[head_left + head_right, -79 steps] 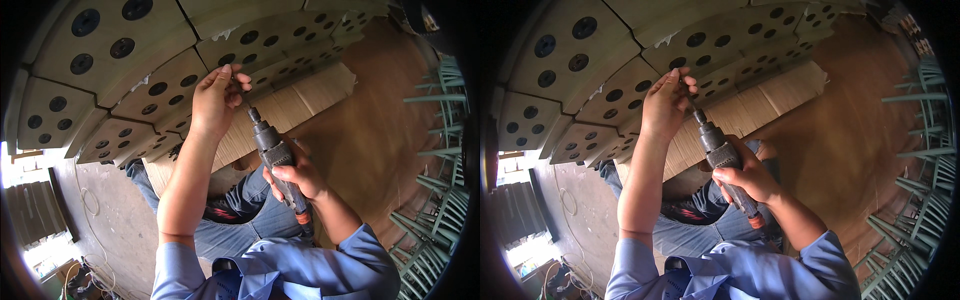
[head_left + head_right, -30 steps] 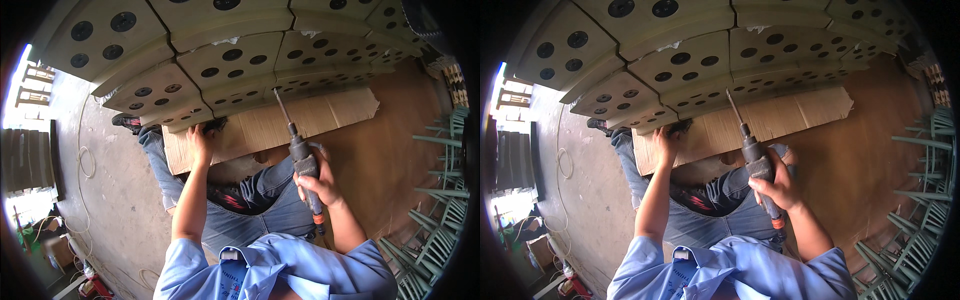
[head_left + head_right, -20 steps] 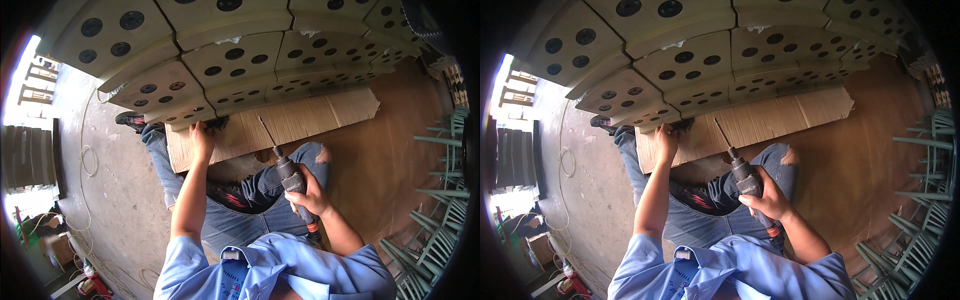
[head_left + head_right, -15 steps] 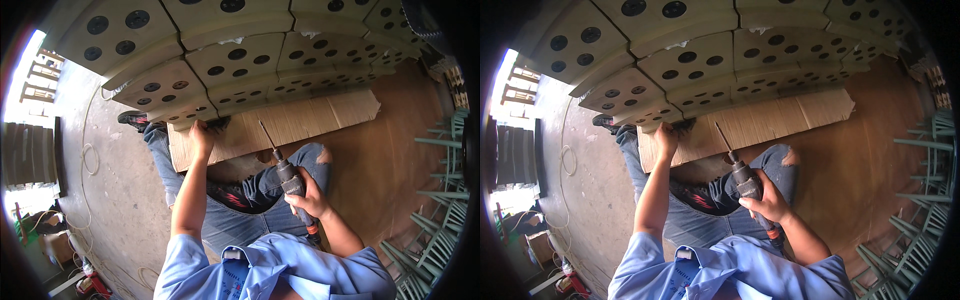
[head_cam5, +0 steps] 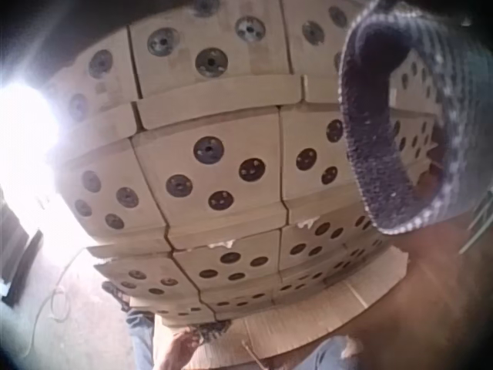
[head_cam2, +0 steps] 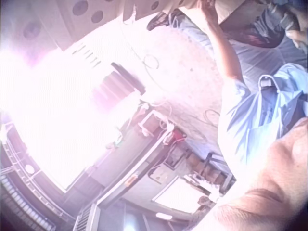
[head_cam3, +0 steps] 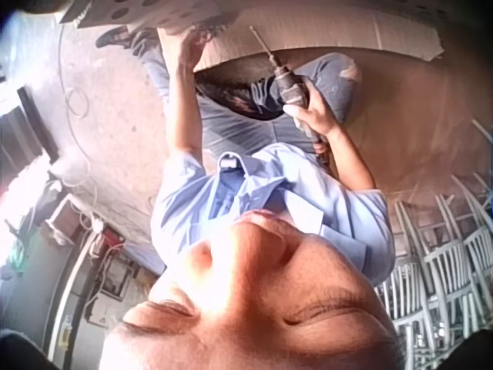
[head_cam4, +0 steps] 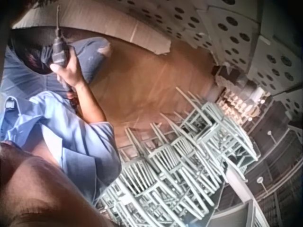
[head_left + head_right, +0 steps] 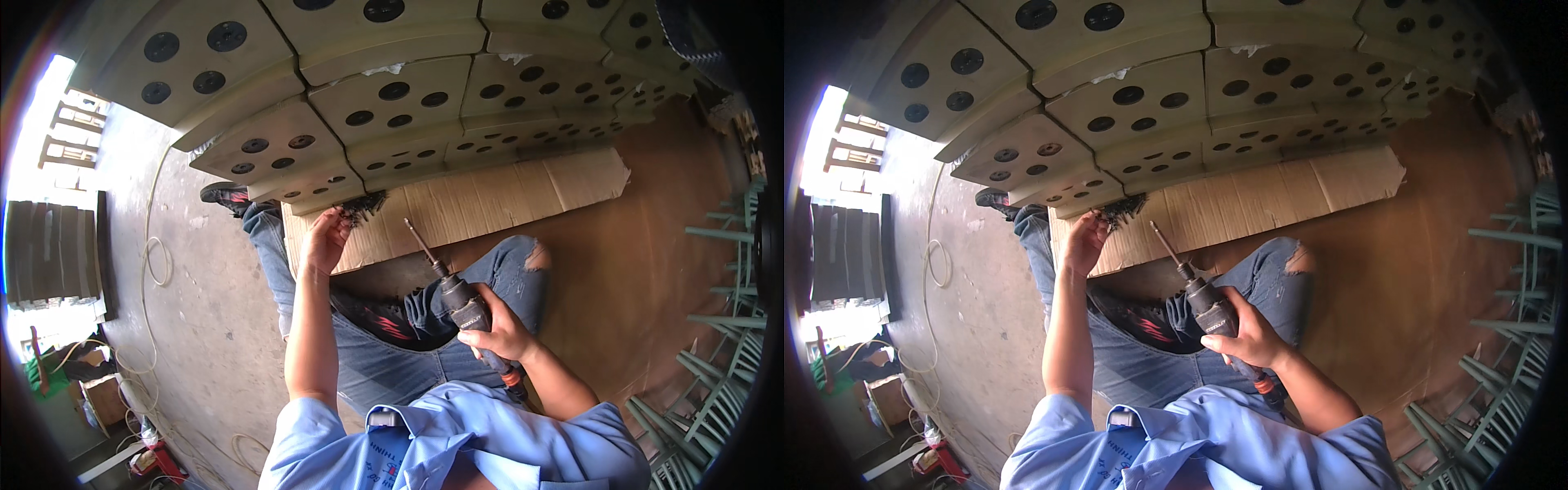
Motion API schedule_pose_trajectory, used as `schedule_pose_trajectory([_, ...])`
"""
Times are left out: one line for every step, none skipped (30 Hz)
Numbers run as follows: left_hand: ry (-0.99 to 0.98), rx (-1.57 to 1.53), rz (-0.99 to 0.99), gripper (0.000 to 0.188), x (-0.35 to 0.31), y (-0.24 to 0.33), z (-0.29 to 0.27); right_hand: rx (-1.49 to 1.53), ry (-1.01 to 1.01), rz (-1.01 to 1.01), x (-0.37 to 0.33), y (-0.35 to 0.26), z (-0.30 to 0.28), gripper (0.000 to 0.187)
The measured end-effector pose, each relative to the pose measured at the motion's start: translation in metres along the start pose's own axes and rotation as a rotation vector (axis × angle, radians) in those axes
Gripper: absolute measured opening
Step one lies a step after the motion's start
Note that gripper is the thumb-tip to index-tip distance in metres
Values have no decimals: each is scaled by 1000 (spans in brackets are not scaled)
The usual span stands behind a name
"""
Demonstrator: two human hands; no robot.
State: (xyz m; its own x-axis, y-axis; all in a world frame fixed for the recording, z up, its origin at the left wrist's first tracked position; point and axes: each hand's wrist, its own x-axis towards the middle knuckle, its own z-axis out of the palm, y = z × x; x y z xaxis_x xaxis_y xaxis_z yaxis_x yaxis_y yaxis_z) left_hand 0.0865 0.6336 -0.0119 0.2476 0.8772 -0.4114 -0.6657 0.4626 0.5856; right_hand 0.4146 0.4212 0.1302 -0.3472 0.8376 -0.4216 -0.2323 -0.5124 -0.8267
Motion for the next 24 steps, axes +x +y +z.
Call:
schedule_pose_trajectory([-11,-30,-27,9,-3,-4,14,-1,-2,2,1,0,1,59])
schedule_pose_trajectory([-59,-24,-42,13,-6,-6,20,-6,-12,6,3,-2,2,59])
schedule_pose_trajectory([-96,-49,-57,14,-8,-8,28,-12,-20,10,4,-3,4,59])
schedule_pose_trajectory([-135,-74,-73,15,-10,-10,35,-15,-26,17,6,0,3,60])
schedule_pose_trajectory([-175,-96,-91,16,-11,-12,46,-15,-28,16,6,-1,3,62])
schedule_pose_trajectory([-202,-118,-101,18,-11,-15,55,-16,-29,15,7,-2,2,63])
schedule_pose_trajectory([-192,-102,-97,17,-10,-17,63,-17,-30,13,9,-3,2,64])
schedule_pose_trajectory([-184,-86,-93,17,-9,-20,72,-30,-38,4,12,-4,1,67])
schedule_pose_trajectory([-177,-71,-89,16,-9,-22,80,-40,-41,1,13,-7,0,67])
schedule_pose_trajectory([-153,-7,-75,16,-9,-24,89,-50,-44,-3,15,-9,0,67])
schedule_pose_trajectory([-129,58,-62,16,-10,-25,98,-58,-46,-6,16,-10,-2,67])
schedule_pose_trajectory([-106,122,-48,15,-12,-25,107,-51,-52,-11,17,-10,-3,66])
schedule_pose_trajectory([-134,153,-49,14,-12,-23,114,-47,-40,-18,16,-11,-6,66])
schedule_pose_trajectory([-157,187,-46,12,-14,-19,118,-42,-32,-24,15,-12,-6,66])
schedule_pose_trajectory([-180,220,-44,11,-15,-16,123,-36,-25,-31,15,-13,-7,66])
schedule_pose_trajectory([-198,257,-33,10,-16,-14,128,-45,-23,-28,14,-14,-9,66])
schedule_pose_trajectory([-214,293,-22,9,-17,-12,132,-55,-21,-24,12,-15,-12,67])
schedule_pose_trajectory([-231,329,-11,9,-19,-11,136,-64,-20,-19,10,-16,-13,67])
schedule_pose_trajectory([-255,329,-28,9,-19,-9,138,-53,-20,-25,9,-16,-14,67])
schedule_pose_trajectory([-281,330,-44,9,-20,-7,140,-43,-20,-32,8,-17,-14,67])
schedule_pose_trajectory([-308,330,-61,9,-20,-5,142,-33,-19,-39,6,-18,-14,67])
schedule_pose_trajectory([-300,379,-68,10,-20,-4,143,-38,-17,-46,5,-18,-15,67])
schedule_pose_trajectory([-291,426,-75,11,-20,-3,144,-44,-14,-53,3,-19,-17,67])
schedule_pose_trajectory([-283,473,-82,13,-20,-2,145,-50,-12,-59,1,-19,-18,68])
